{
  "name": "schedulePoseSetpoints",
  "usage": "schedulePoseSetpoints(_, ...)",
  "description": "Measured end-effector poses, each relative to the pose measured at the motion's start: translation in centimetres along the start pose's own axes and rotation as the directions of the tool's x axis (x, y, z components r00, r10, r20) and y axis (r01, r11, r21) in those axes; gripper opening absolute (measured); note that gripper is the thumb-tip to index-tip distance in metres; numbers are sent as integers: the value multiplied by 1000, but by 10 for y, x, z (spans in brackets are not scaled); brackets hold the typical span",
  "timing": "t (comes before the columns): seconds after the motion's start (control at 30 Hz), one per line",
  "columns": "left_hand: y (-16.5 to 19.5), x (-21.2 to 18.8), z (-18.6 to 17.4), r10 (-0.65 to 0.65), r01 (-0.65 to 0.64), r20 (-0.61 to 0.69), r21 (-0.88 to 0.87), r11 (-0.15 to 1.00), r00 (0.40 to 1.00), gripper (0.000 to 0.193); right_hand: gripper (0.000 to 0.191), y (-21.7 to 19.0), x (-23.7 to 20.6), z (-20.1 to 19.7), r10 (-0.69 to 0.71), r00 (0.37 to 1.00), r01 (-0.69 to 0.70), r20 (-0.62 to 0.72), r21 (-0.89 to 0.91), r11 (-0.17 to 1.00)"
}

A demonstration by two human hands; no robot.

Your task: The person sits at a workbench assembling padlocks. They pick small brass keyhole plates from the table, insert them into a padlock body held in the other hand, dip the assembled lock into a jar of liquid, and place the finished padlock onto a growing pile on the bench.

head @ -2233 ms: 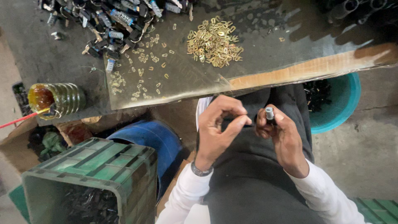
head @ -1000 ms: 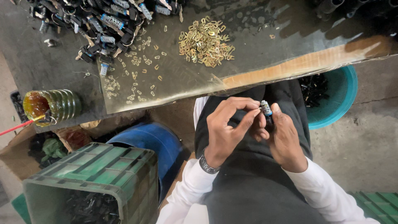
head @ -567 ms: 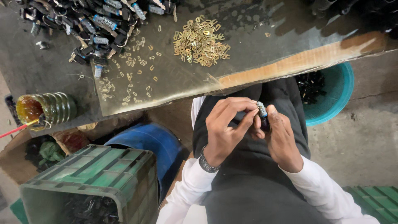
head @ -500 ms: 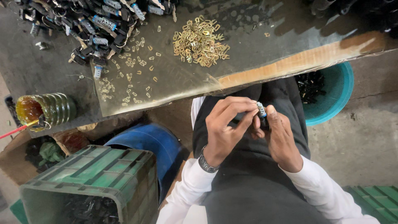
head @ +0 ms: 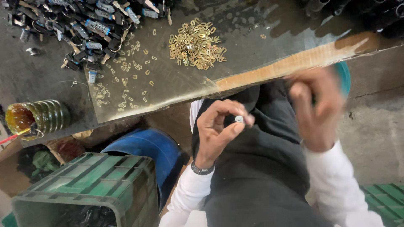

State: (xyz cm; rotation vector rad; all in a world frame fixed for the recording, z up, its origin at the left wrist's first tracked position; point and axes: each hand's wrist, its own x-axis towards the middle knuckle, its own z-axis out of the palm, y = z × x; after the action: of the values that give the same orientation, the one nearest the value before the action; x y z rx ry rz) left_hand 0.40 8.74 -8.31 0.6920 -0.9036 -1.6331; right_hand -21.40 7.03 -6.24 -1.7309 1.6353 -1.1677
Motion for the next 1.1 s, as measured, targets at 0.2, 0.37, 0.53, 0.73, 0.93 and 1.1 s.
schedulePoseSetpoints(0.2,4,-8,-2,-101,109,-57,155,982,993,18,22,45,69,-17,-233,961,192,-146,-252,949)
schedulePoseSetpoints(0.37,4,-11,-6,-107,120,-78,190,974,991,16,32,69,95,-2,-382,915,250,-130,-561,789)
schedulePoseSetpoints(0.53,2,-7,-10,7,40,-123,382,923,992,18,29,76,99,13,-277,946,175,-170,-453,874)
schedulePoseSetpoints(0.73,11,0,-11,-82,130,-209,225,966,975,26,24,40,55,2,-54,991,58,-120,31,998)
schedulePoseSetpoints(0.93,18,7,-5,-396,328,-26,-510,795,918,47,34,5,10,13,88,996,-71,-3,571,818)
schedulePoseSetpoints(1.1,5,5,-1,-362,310,-41,-435,845,931,25,40,4,-21,34,153,988,-101,-3,737,668)
